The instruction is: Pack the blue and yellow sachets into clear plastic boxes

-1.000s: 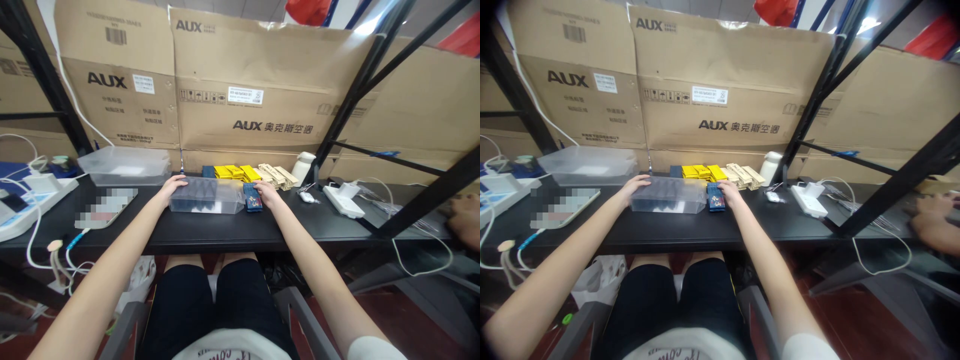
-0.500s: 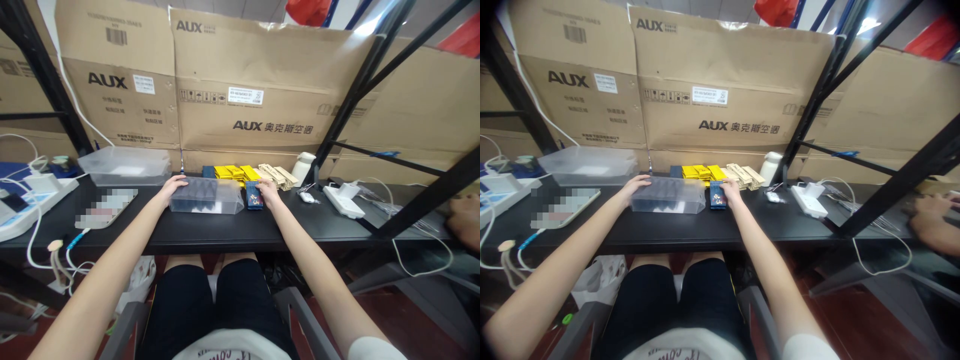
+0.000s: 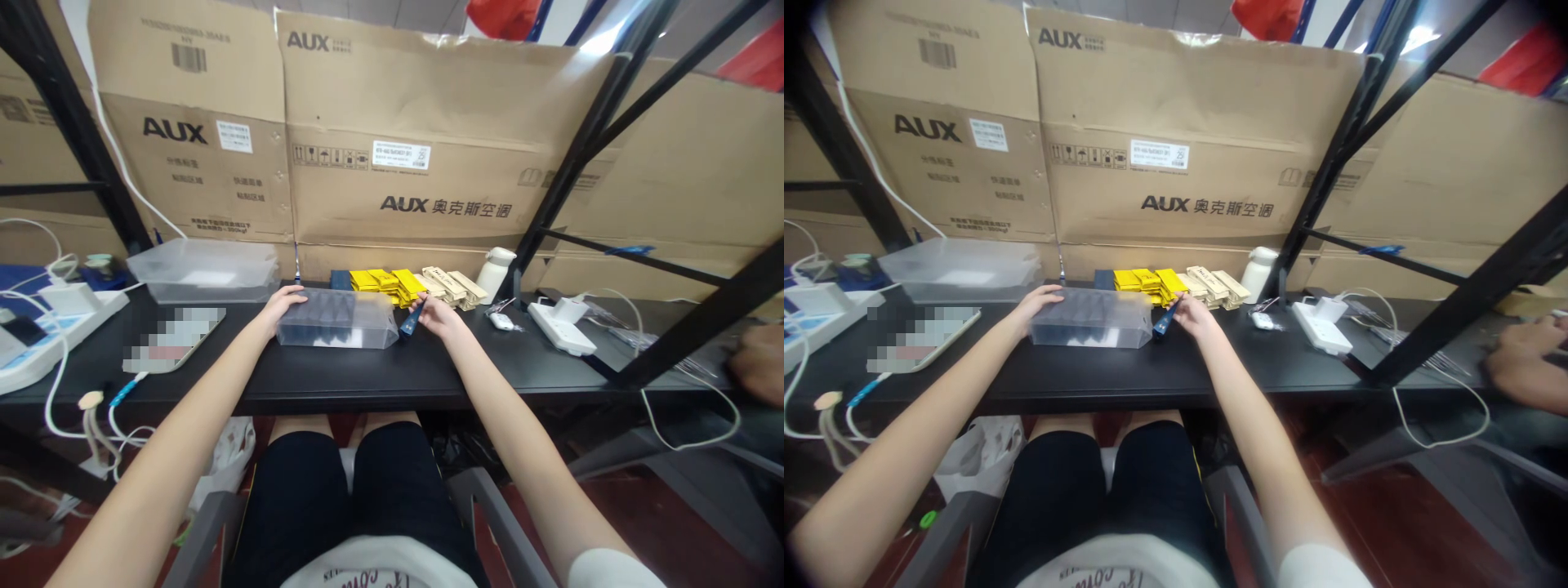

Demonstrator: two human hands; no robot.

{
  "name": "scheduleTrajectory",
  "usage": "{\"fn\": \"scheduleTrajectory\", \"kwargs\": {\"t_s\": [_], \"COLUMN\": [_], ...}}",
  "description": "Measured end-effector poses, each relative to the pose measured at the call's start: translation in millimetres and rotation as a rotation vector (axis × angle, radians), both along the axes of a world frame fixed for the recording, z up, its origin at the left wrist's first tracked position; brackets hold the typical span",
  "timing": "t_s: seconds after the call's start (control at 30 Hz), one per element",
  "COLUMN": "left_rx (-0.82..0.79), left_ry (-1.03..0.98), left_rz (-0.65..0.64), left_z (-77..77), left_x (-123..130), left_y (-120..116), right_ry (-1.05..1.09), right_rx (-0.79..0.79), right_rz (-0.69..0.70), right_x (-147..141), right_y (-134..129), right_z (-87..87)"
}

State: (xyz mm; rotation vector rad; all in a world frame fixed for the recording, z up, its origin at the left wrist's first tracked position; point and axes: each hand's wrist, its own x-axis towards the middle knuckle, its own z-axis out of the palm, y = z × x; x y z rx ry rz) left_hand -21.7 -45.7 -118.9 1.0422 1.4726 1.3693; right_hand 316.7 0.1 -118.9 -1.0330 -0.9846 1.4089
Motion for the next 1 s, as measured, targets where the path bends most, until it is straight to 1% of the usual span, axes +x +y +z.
{"fn": "scheduleTrajectory", "kwargs": {"t_s": [0.13,0.33,0.5,0.63,0.73,0.83,1.0], "left_rx": [0.002,0.003,0.005,0.004,-0.001,-0.005,-0.001], "left_ry": [0.002,0.003,0.006,0.011,0.017,0.022,0.031], "left_rz": [-0.001,0.002,0.005,0.005,0.002,-0.006,-0.004], "left_z": [-1.2,-0.8,1.2,1.4,0.6,-0.3,-0.5], "left_x": [-0.6,0.3,2.0,2.2,1.5,0.7,0.6], "left_y": [1.3,0.4,-1.6,-1.9,-1.2,-0.4,-0.2], "right_ry": [-0.033,-0.153,-0.239,-0.246,-0.238,-0.232,-0.208], "right_rx": [-0.048,-0.092,-0.078,-0.06,-0.031,0.058,0.341], "right_rz": [-0.028,-0.054,-0.038,-0.002,-0.018,-0.108,-0.373], "right_x": [-0.3,1.2,-1.0,-3.8,-4.9,-4.2,-1.1], "right_y": [2.8,3.4,1.4,-0.5,-0.7,1.3,5.7], "right_z": [-1.4,-4.1,-8.0,-9.6,-9.0,-8.4,-8.3]}}
